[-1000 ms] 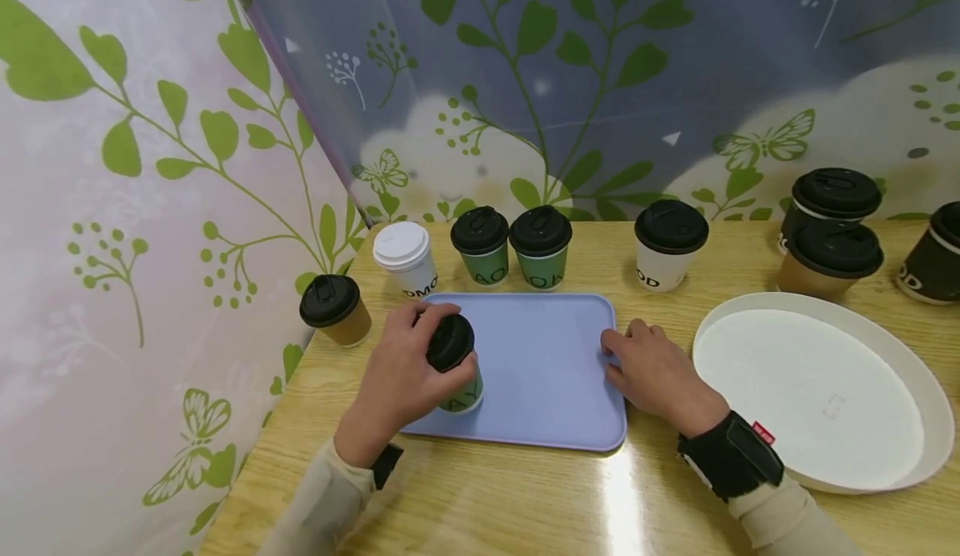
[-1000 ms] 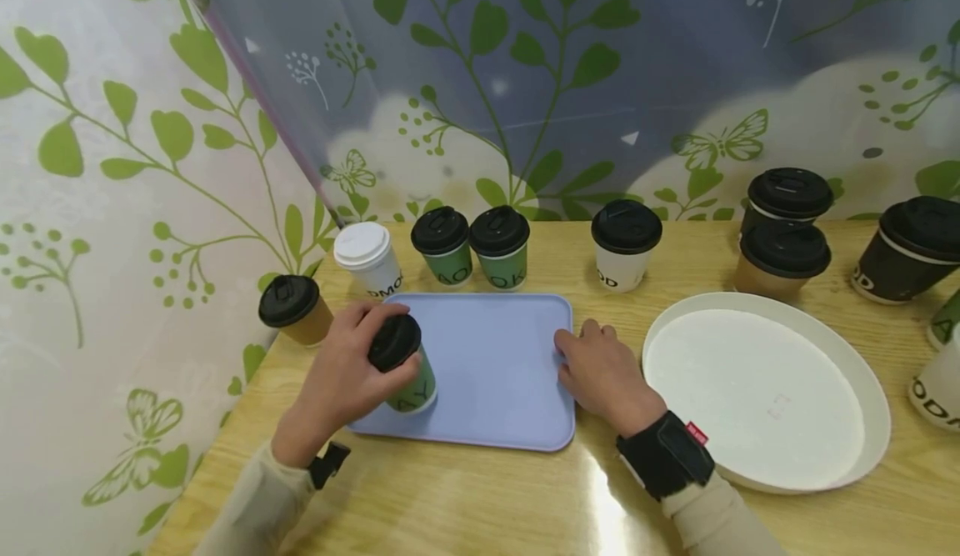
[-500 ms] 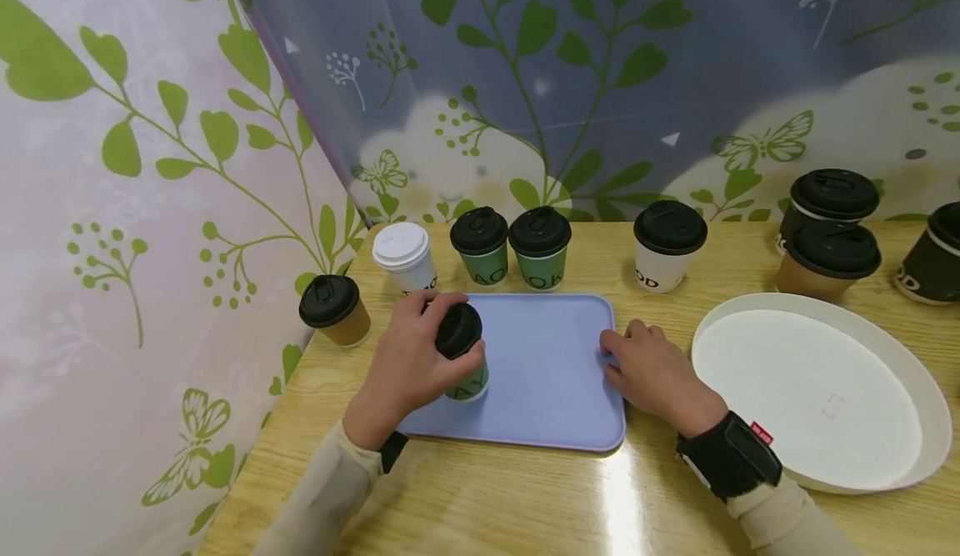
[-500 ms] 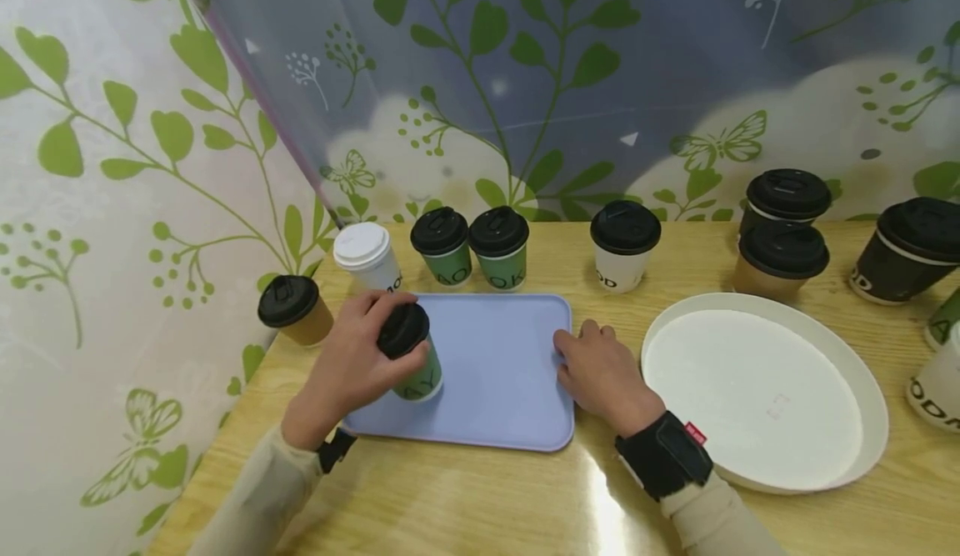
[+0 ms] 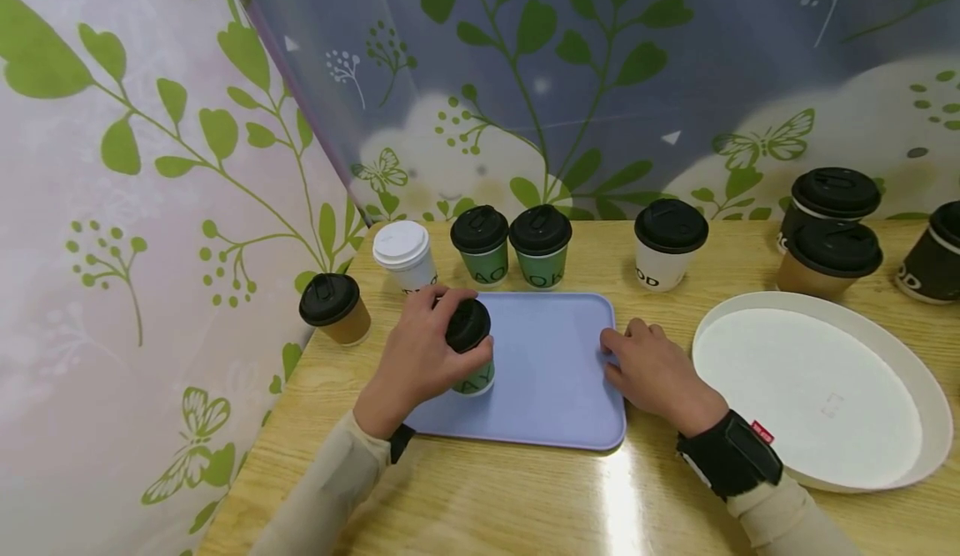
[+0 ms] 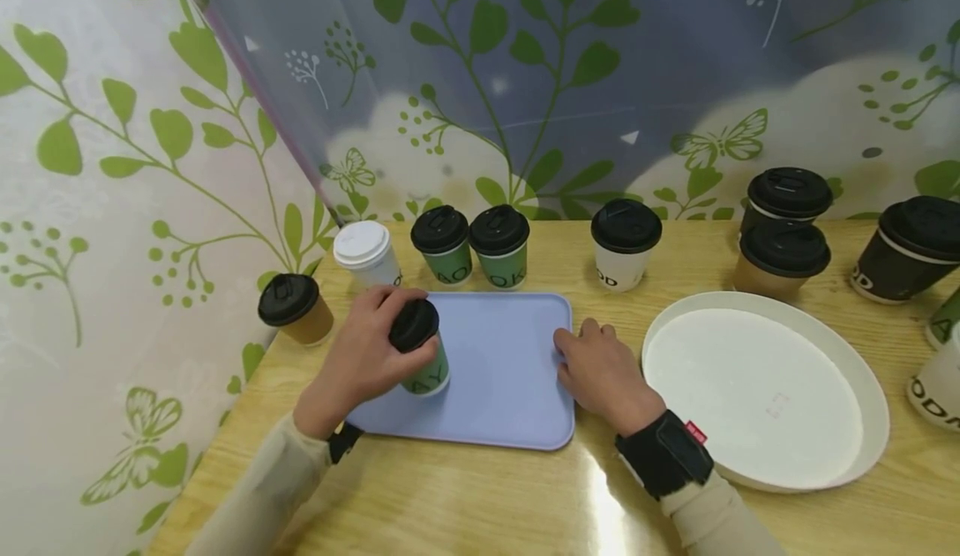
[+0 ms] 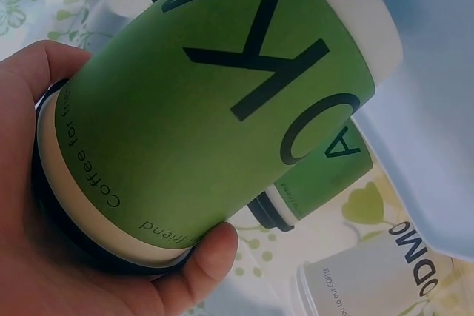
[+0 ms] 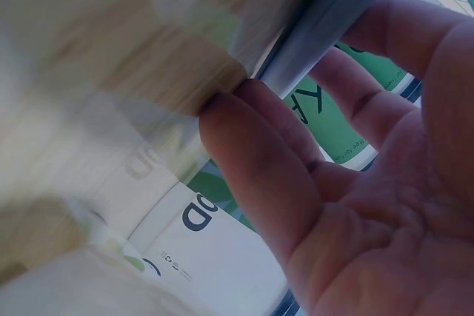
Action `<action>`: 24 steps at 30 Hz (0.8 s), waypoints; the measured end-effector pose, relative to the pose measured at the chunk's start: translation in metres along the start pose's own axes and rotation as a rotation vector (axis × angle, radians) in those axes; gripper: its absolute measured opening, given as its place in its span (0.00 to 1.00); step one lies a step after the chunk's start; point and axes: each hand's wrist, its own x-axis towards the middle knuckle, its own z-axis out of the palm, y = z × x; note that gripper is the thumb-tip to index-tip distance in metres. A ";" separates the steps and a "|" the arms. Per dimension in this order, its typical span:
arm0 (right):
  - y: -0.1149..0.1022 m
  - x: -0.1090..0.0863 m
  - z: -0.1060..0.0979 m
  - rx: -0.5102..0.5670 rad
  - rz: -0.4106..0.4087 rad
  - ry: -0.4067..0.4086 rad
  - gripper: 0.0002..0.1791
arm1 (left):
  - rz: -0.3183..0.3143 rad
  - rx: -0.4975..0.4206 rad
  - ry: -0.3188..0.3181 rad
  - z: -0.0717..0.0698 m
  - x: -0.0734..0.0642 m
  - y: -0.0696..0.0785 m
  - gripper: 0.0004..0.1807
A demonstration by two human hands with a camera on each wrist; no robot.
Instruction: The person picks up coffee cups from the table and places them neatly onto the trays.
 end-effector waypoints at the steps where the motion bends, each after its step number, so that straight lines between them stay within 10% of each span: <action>1: 0.000 0.000 0.000 0.000 0.001 0.000 0.09 | -0.002 0.000 -0.004 0.000 0.001 0.000 0.30; 24: -0.001 0.000 -0.001 -0.006 0.003 -0.012 0.10 | -0.082 -0.037 -0.074 -0.002 0.014 -0.002 0.29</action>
